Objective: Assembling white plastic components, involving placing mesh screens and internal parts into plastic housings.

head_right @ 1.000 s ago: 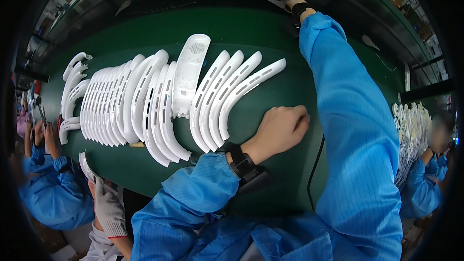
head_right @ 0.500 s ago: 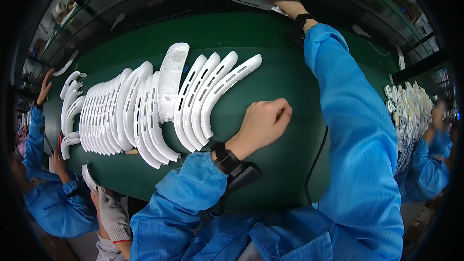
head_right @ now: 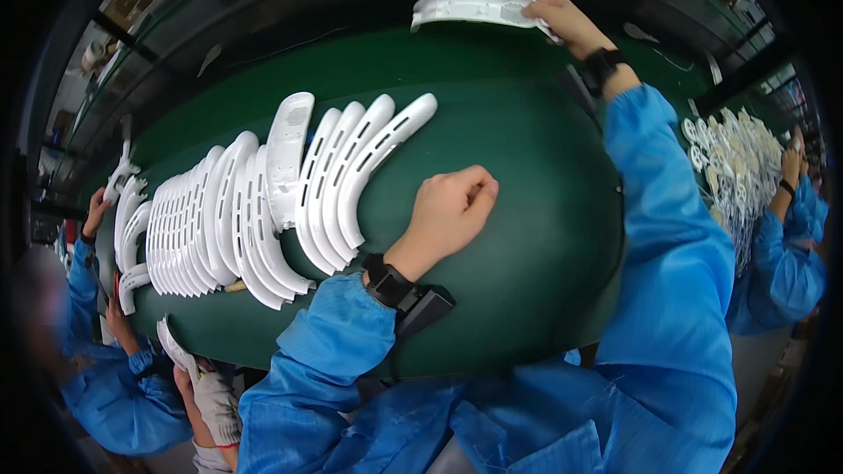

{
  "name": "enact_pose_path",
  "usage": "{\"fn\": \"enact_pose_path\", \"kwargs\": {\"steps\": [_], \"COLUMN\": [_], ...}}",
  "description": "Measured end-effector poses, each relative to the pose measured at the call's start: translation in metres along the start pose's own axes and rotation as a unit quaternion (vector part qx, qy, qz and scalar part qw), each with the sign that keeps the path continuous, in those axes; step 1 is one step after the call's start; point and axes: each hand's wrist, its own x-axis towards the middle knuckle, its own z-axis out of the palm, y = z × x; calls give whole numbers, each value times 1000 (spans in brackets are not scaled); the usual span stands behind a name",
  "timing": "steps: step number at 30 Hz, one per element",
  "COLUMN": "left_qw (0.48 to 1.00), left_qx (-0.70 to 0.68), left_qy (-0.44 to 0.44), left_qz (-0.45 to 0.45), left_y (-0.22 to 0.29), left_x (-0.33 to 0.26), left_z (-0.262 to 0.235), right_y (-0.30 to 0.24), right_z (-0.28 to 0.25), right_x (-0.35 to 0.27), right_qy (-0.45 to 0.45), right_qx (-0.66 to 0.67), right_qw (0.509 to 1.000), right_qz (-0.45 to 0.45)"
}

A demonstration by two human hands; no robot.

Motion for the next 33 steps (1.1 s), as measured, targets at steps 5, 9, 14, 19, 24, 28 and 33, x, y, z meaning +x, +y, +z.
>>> {"fn": "enact_pose_path", "kwargs": {"steps": [5,9,14,19,24,28,33], "left_qw": [1000,995,975,931,915,911,892], "left_qx": [-3,-98,74,224,362,359,411], "left_qy": [-21,17,113,96,-38,-37,-116], "left_qz": [-23,-6,178,273,173,200,145], "left_y": [1,-6,14,36,30,35,37], "left_x": [0,-4,1,31,48,44,44], "left_z": [-1,2,-12,7,18,12,4], "right_y": [4,38,29,26,14,19,13], "right_z": [-23,-22,-3,7,22,20,15], "right_x": [-125,-168,-185,-187,-182,-178,-177], "right_qy": [-65,-60,-134,-146,-140,-146,-199], "right_qx": [-2,-22,-87,-195,-189,-185,-184], "right_qw": [996,995,986,970,972,972,962], "right_qz": [62,78,50,-5,-7,-19,-14]}}
